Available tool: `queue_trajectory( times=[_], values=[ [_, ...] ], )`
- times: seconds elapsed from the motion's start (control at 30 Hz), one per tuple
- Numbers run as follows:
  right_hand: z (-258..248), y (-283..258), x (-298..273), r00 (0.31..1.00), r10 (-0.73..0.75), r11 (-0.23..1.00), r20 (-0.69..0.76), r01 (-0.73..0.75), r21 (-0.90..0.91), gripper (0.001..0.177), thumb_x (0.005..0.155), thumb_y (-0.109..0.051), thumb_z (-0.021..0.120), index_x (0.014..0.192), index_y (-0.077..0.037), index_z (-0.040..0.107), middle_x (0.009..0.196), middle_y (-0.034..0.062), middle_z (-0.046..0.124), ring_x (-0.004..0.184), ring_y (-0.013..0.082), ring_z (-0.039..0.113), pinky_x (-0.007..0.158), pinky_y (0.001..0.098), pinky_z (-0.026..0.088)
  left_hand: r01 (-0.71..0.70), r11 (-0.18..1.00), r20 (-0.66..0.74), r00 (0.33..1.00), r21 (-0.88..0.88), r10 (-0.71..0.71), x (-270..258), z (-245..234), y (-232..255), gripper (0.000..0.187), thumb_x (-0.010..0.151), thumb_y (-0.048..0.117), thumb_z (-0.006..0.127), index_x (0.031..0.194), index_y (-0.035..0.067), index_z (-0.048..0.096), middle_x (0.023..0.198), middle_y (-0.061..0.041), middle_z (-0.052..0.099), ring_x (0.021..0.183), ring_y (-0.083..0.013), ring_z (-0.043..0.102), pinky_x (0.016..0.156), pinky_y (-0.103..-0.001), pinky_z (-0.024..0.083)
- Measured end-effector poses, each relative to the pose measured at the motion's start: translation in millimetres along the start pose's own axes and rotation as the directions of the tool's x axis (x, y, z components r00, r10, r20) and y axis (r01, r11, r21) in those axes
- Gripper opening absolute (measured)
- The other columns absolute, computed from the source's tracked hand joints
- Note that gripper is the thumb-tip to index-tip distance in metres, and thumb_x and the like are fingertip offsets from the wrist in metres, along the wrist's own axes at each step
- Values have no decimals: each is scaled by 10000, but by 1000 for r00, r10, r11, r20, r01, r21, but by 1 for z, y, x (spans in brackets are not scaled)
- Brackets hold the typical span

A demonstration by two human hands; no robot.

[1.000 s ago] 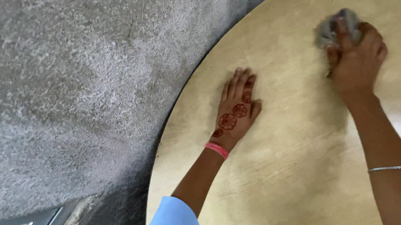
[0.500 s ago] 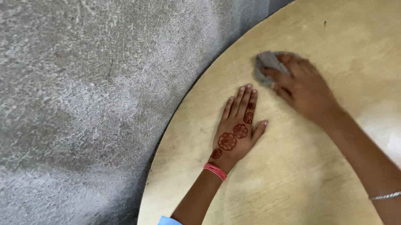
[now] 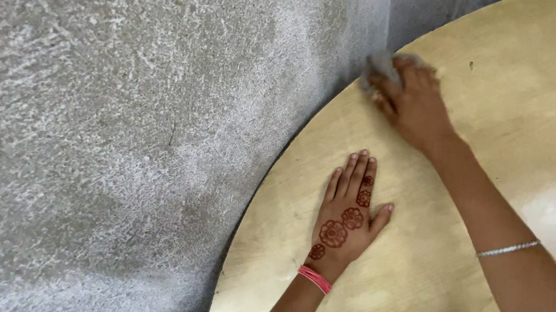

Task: The person sprays a cleaning solution onto a large round wooden table and wipes the surface with a cloth. They repeatedly spray and wipe different sections of the table in a circular motion, moving around the perimeter to cover the entire surface.

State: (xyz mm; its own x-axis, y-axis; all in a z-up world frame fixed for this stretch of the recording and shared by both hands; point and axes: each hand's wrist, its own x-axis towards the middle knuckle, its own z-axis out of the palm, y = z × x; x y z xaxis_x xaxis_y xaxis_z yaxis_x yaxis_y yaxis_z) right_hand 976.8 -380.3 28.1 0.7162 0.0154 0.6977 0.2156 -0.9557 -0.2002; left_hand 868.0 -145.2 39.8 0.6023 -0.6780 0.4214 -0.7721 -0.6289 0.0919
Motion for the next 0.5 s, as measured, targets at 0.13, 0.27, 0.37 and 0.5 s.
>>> queue_trajectory(
  times=[0.13, 0.27, 0.37, 0.5],
  values=[
    [-10, 14, 1, 995, -31, 990, 91, 19, 137, 513, 994, -353, 612, 1473, -174, 572, 1518, 220, 511, 1397, 445, 457, 1202, 569, 320, 9, 999, -3, 1000, -37, -9, 0, -1, -1, 761, 1034, 461, 487, 1614, -4, 325, 1697, -177, 327, 1612, -279, 249, 1318, -442, 179],
    [-4, 53, 10, 991, 91, 993, -102, -99, -67, 336, 1178, -335, 583, 1475, -180, 619, 1521, 243, 484, 1451, 458, 437, 1238, 601, 277, 25, 998, -5, 1000, -62, -25, -2, 5, -2, 765, 1033, 465, 490, 1615, -6, 330, 1701, -174, 329, 1618, -280, 250, 1324, -443, 181],
    [9, 36, 3, 988, 104, 990, -112, -114, -88, 310, 1159, -306, 580, 1448, -212, 638, 1527, 207, 481, 1470, 437, 425, 1251, 601, 265, 12, 1000, -29, 1000, -22, -13, -2, 6, -2, 768, 1037, 466, 487, 1624, -2, 326, 1706, -171, 326, 1615, -275, 253, 1325, -438, 186],
    [2, 1, -7, 999, 36, 999, -6, -36, 3, 367, 1082, -304, 626, 1438, -214, 637, 1529, 192, 482, 1438, 418, 433, 1238, 582, 267, 24, 998, -33, 999, -54, -26, -3, 7, -2, 759, 1028, 462, 498, 1616, 8, 342, 1701, -160, 338, 1619, -274, 259, 1330, -445, 198]
  ],
)
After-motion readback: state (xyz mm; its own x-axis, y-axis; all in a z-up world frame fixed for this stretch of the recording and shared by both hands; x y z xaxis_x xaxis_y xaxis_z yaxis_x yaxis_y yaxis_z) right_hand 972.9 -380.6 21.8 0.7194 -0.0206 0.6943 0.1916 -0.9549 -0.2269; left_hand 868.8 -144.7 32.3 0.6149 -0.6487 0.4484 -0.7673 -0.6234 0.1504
